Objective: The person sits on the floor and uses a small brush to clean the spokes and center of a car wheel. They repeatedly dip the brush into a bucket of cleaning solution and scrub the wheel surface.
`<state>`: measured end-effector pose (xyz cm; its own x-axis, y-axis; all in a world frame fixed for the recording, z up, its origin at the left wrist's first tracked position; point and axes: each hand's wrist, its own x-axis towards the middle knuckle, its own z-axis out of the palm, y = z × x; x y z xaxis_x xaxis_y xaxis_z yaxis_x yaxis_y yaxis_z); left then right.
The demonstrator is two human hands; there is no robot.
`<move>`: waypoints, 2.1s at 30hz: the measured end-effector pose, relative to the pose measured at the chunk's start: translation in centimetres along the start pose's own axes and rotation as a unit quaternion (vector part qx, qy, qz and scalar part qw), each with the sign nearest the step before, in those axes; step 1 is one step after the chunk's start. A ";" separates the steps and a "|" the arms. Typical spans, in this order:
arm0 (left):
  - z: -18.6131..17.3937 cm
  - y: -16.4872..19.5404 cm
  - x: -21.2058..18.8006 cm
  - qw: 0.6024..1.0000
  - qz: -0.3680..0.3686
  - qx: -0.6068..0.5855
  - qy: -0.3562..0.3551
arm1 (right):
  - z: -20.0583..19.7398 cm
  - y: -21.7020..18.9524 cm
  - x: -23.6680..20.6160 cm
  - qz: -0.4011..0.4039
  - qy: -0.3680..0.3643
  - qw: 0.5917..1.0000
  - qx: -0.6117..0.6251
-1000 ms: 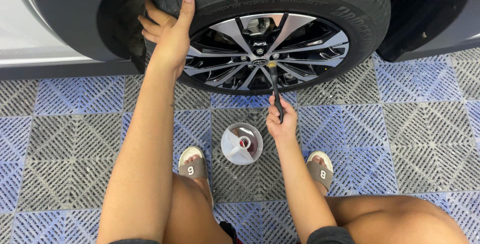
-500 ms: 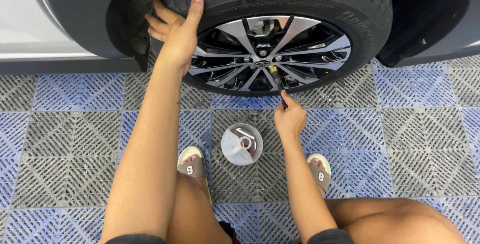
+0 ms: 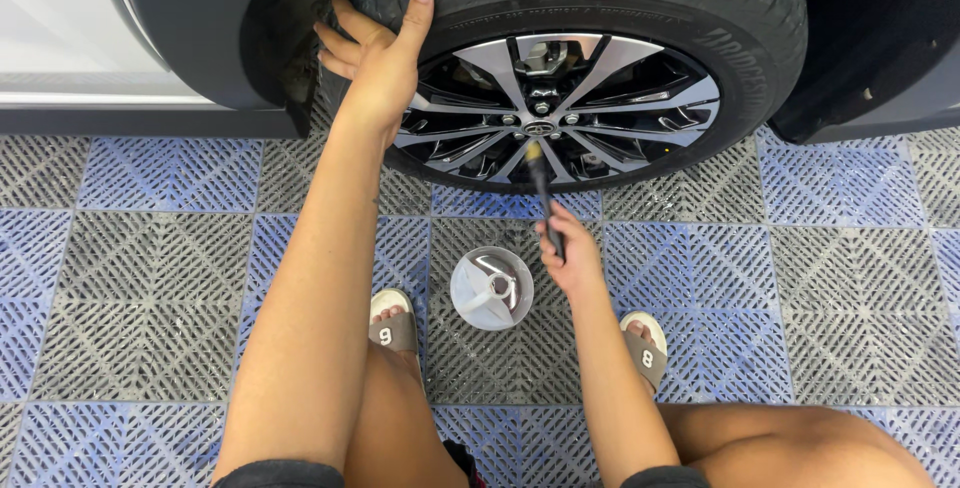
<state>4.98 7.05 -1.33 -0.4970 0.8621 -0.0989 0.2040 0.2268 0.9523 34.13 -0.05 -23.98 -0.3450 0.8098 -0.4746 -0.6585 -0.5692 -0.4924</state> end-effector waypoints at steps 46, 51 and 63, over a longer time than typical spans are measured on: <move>0.1 0.5 -0.3 1.000 -0.012 0.025 -0.001 | 5.4 2.3 0.2 -0.315 0.193 0.756 -0.541; 0.0 0.7 -0.3 1.000 -0.016 0.020 -0.008 | 6.8 -0.6 -2.3 -0.346 0.128 0.683 -0.630; 0.1 0.6 -0.1 1.000 -0.015 0.016 -0.018 | 5.3 -1.4 -2.3 -0.429 0.133 0.792 -0.414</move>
<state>5.27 7.15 -0.81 -0.4726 0.8703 -0.1386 0.2171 0.2674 0.9388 32.29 -0.38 -18.40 0.2176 0.9530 0.2108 0.1288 0.1860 -0.9741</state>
